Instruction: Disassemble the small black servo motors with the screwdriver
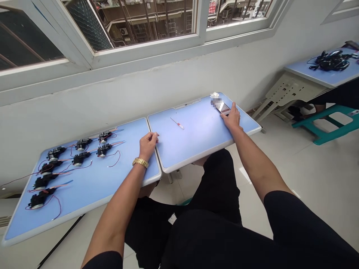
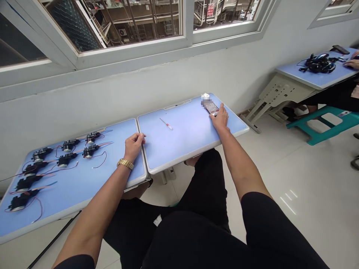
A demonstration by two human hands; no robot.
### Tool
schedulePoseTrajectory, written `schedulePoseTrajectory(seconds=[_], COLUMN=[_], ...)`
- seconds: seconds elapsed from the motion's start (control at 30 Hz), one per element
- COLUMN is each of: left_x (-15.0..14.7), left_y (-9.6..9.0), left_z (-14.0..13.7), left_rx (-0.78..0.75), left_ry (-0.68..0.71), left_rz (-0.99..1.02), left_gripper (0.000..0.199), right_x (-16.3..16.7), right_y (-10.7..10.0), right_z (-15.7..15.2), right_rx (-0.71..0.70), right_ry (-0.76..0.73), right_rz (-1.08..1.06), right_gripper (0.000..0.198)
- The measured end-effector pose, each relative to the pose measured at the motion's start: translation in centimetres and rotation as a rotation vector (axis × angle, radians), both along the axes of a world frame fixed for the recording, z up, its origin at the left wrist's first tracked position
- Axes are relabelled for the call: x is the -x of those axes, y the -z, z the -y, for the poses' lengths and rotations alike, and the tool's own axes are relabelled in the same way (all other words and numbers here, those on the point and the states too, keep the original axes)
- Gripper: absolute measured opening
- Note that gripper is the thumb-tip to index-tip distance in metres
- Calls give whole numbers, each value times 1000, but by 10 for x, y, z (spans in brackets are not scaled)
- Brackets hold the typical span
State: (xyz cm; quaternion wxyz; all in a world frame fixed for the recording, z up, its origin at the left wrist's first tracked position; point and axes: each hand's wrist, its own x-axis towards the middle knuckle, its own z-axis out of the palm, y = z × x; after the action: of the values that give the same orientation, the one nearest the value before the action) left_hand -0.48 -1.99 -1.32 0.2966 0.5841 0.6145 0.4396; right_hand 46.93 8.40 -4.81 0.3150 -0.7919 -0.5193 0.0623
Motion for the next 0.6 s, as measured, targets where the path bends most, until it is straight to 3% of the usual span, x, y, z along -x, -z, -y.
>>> schedulePoseTrajectory(seconds=[0.2, 0.4, 0.5, 0.6], left_x=[24, 40, 37, 42], left_y=[-8, -10, -5, 2], left_z=[77, 144, 167, 171], left_rx=[43, 90, 69, 85], left_ry=[13, -105, -145, -205], left_rz=[-5, -48, -14, -24], left_gripper=[32, 33, 35, 41], right_x=[22, 80, 96, 98], right_y=[-1, 22, 27, 26], right_z=[34, 100, 124, 128], right_rx=[-88, -179, -239, -276], right_ry=[-92, -459, -549, -561], right_rz=[14, 37, -1, -42], right_gripper=[95, 54, 46, 45])
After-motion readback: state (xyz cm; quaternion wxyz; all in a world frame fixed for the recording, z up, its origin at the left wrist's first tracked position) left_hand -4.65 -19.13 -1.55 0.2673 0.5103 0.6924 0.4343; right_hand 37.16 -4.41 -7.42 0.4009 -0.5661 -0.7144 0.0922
